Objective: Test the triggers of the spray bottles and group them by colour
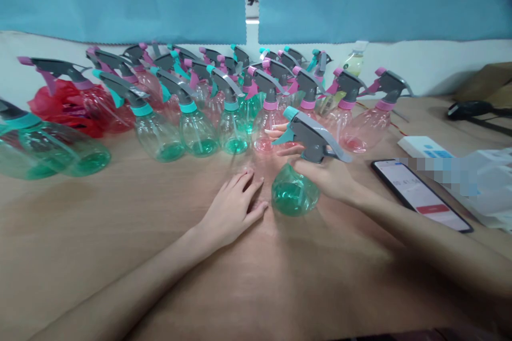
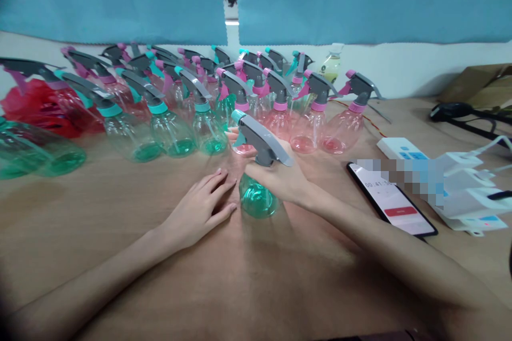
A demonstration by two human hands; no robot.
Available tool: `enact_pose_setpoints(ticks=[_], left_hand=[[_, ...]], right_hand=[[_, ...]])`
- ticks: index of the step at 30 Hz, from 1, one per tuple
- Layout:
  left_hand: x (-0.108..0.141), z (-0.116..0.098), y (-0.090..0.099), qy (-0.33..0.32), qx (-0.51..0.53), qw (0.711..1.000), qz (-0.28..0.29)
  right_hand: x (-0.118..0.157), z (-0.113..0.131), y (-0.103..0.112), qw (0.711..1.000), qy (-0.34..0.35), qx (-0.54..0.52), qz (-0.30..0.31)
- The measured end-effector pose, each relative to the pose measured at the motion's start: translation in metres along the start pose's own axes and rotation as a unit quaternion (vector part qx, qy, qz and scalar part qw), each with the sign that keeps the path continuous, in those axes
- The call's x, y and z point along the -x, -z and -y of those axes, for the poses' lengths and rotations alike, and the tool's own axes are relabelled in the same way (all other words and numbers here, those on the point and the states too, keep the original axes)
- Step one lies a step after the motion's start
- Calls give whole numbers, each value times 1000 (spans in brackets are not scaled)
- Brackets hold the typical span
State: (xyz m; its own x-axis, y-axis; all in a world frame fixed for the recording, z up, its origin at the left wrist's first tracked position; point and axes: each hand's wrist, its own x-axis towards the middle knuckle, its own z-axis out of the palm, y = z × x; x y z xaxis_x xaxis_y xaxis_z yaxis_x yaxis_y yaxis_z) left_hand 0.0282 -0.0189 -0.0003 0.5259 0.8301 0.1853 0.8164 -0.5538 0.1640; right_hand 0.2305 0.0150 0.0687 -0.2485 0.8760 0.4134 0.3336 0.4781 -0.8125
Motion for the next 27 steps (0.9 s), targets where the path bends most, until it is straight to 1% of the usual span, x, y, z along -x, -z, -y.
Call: enact_pose_setpoints(ticks=[7,12,16,19,24,27], left_hand=[[0,0,0,0,4,1000,0],[1,0,1,-3,2,1000,-3],[1,0,1,0,1,1000,1],[1,0,1,-2,1,1000,1],[1,0,1,-1,6,1000,-1],[1,0,1,0,6,1000,-2]], right_hand=[[4,-3,0,999,-17,44,-23],[5,-4,0,997,-32,63,-22],[4,-2,0,999,-9,41,-5],[4,-1,0,999,13,32,-5],[4,-4,0,999,-14,36,-26],[5,-5,0,998,-4,42,-43]])
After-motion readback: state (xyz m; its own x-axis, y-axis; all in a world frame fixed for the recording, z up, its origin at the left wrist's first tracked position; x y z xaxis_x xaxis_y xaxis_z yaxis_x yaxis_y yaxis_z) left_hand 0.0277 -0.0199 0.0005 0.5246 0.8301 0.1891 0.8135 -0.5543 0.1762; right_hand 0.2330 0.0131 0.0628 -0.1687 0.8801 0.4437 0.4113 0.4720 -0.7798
